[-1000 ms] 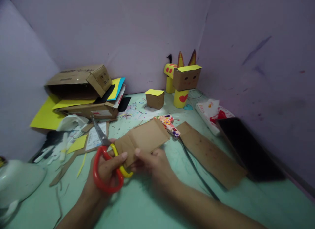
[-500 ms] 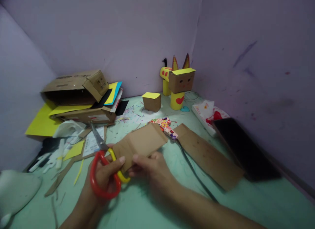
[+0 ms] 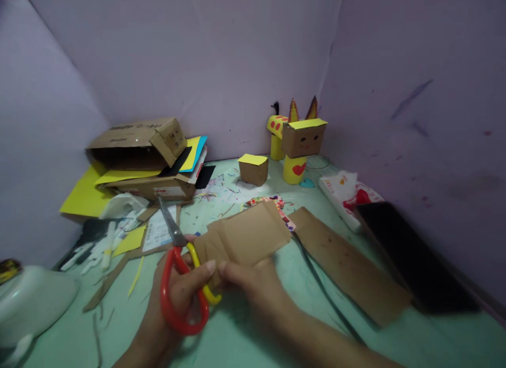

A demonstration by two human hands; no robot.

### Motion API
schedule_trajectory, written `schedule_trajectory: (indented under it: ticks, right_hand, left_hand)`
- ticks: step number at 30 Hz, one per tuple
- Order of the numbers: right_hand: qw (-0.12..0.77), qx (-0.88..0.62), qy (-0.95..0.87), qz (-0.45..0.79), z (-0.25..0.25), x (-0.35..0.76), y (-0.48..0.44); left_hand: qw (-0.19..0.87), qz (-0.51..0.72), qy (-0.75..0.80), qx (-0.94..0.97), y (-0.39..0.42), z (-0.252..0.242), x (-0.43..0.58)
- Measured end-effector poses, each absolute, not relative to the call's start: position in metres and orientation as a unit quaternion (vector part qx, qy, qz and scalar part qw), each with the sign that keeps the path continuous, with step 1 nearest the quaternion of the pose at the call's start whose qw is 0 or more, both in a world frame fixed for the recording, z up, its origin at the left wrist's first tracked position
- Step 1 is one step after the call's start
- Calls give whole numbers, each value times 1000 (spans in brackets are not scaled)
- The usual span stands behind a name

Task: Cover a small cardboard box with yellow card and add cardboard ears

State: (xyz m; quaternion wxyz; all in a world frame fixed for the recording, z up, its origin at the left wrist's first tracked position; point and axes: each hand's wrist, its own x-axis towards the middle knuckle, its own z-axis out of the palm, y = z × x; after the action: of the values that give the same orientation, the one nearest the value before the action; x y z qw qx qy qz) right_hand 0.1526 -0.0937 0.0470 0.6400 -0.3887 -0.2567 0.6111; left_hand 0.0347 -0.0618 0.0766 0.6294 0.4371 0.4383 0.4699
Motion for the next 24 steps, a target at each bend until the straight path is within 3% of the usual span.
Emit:
schedule_trajectory:
  ticks: [9, 16, 20, 24]
  right_hand:
    - [670, -444, -210, 557, 51, 154, -91]
    - [765, -407, -60, 496, 80, 181, -78]
    - [818, -367, -62, 439, 95, 193, -78]
    - [850, -351, -103, 378, 98, 200, -82]
  left_hand:
    - [578, 457, 448, 506, -56, 70, 30]
    - [427, 408, 507, 628, -70, 81, 40]
    - [364, 307, 525, 706, -81, 79, 51]
    - [345, 297, 493, 741, -83, 72, 57]
